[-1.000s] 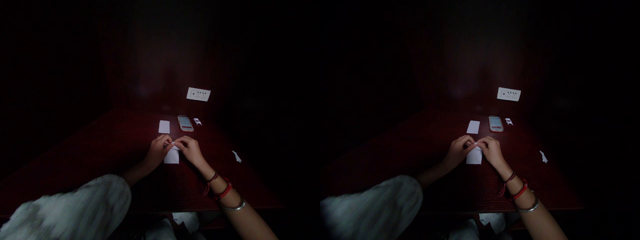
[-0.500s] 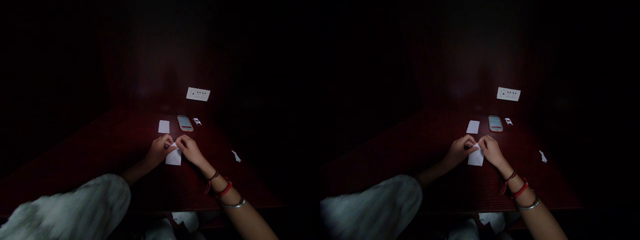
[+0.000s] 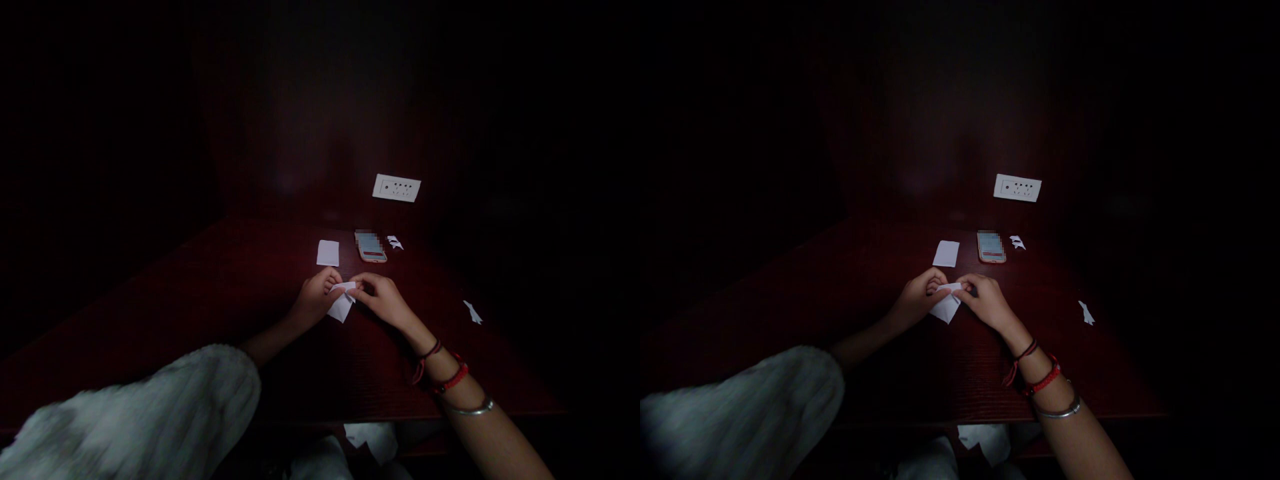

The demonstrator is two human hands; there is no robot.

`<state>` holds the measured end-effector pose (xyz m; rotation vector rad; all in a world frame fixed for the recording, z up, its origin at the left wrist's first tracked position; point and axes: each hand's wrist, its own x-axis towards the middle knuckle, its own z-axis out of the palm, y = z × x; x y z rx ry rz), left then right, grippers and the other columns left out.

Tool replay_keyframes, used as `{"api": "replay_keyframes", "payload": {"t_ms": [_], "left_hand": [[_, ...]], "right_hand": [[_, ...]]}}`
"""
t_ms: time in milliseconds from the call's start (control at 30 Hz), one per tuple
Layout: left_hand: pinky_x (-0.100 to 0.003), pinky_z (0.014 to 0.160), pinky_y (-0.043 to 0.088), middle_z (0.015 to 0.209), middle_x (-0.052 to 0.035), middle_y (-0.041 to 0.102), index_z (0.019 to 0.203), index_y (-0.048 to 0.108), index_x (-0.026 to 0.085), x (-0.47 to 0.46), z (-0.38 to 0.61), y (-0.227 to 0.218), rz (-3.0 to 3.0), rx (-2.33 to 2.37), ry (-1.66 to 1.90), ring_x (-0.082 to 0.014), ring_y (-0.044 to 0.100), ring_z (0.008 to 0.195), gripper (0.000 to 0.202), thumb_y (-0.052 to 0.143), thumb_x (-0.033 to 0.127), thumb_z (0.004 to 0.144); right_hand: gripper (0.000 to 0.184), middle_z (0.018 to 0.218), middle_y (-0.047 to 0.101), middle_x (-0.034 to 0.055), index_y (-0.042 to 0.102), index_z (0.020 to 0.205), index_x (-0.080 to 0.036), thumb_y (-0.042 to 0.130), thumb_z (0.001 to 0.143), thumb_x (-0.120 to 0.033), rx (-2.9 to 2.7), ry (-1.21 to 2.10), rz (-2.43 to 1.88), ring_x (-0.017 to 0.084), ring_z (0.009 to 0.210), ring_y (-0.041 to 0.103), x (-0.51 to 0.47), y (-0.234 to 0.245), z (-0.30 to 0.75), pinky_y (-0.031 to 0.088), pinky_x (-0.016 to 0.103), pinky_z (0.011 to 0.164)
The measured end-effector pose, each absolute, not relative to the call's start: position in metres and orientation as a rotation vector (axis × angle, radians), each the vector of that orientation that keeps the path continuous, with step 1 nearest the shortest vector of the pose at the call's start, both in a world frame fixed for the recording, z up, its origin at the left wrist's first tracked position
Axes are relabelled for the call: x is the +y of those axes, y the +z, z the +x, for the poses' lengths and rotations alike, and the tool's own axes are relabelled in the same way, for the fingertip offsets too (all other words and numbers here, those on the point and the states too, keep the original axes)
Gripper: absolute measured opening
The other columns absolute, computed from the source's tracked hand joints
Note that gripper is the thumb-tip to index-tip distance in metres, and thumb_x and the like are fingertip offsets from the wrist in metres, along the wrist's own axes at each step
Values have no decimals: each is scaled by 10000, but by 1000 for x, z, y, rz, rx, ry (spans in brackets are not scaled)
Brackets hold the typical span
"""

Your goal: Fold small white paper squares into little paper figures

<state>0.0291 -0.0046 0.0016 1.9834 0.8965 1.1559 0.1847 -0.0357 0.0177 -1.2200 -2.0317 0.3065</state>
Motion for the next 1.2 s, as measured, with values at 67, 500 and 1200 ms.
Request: {"api": "replay_keyframes", "payload": {"t_ms": [67,500,1200], "left_hand": [[-163,502,374,649,34,507,724,447,166,-4,29,2,2011,911,1143,-73,494,584,63,462,194,670],[-197,603,375,734,27,519,779,435,185,-8,26,11,2266,933,1099,-96,498,679,74,423,230,722],[-202,611,371,718,37,556,827,446,192,-8,25,15,2241,962,1110,-106,531,686,118,446,220,712]], "right_hand": [[146,696,563,8,560,794,-163,484,714,-258,-2033,244,-1248,97,633,492,-37,19,184,344,198,586],[126,688,549,2,529,769,-166,421,755,-230,-2022,200,-1234,97,639,484,-40,24,180,335,196,593],[102,664,503,11,475,653,-162,435,743,-189,-2070,161,-1268,108,639,454,-35,20,180,330,214,592]]}}
